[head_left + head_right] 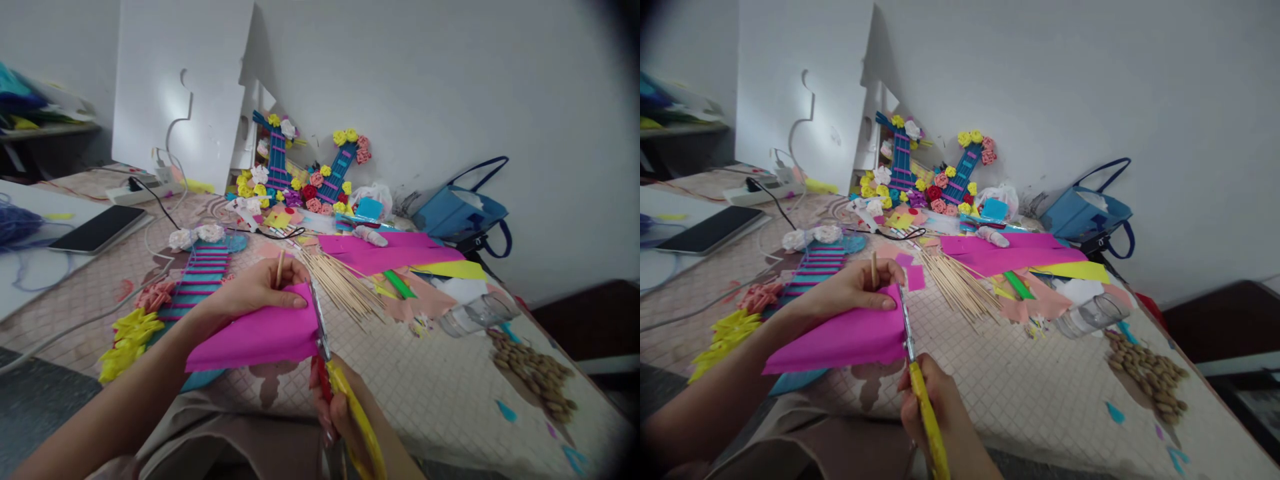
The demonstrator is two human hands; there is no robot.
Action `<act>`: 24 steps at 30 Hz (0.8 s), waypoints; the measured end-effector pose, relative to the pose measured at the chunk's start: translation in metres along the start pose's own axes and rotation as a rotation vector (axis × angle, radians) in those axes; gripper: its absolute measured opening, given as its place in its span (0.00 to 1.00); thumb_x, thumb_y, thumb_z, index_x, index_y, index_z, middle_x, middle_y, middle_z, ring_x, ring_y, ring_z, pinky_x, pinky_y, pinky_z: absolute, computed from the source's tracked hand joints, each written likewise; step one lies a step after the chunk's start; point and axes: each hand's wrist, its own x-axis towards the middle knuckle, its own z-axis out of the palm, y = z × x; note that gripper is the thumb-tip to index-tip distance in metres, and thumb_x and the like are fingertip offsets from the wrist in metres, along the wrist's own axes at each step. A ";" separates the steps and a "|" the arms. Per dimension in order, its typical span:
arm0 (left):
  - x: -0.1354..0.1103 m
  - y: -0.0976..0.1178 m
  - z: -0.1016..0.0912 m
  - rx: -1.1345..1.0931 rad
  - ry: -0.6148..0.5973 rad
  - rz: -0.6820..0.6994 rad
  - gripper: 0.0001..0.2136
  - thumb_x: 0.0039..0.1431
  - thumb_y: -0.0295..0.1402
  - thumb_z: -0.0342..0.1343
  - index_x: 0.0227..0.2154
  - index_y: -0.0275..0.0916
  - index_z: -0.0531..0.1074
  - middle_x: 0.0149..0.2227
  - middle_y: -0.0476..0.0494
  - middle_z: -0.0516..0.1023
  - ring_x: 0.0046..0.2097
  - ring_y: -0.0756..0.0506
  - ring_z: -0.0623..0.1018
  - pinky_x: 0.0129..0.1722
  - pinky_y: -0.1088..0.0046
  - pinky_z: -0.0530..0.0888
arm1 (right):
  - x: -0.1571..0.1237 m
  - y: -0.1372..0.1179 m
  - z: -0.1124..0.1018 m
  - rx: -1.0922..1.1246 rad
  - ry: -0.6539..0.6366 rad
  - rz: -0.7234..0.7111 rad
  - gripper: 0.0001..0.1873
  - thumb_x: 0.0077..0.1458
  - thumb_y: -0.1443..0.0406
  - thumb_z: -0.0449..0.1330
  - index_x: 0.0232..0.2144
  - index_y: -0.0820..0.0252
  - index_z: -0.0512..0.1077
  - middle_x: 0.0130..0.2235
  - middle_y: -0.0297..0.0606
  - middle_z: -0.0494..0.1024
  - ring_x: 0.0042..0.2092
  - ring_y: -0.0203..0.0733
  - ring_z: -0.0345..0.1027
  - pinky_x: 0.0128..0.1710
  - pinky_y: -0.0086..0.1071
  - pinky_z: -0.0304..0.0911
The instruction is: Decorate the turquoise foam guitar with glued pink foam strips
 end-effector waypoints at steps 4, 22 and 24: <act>0.000 -0.001 0.000 -0.014 0.006 -0.011 0.14 0.45 0.31 0.66 0.32 0.37 0.67 0.29 0.52 0.70 0.32 0.52 0.70 0.31 0.77 0.67 | 0.000 0.002 0.000 -0.034 0.054 0.003 0.34 0.43 0.33 0.50 0.28 0.57 0.61 0.16 0.23 0.55 0.15 0.27 0.46 0.12 0.22 0.43; 0.003 -0.003 0.003 -0.120 0.060 -0.055 0.13 0.44 0.28 0.67 0.29 0.36 0.67 0.27 0.55 0.70 0.28 0.55 0.70 0.29 0.80 0.67 | 0.030 -0.029 -0.025 0.009 0.426 -0.084 0.22 0.43 0.52 0.66 0.34 0.58 0.65 0.29 0.33 0.71 0.22 0.31 0.60 0.18 0.27 0.60; 0.004 -0.004 0.003 -0.117 0.064 -0.067 0.13 0.43 0.29 0.67 0.29 0.36 0.67 0.27 0.55 0.70 0.28 0.54 0.70 0.29 0.79 0.67 | 0.037 -0.024 -0.024 0.073 0.354 -0.107 0.21 0.44 0.54 0.67 0.34 0.58 0.64 0.29 0.31 0.70 0.21 0.31 0.60 0.17 0.26 0.59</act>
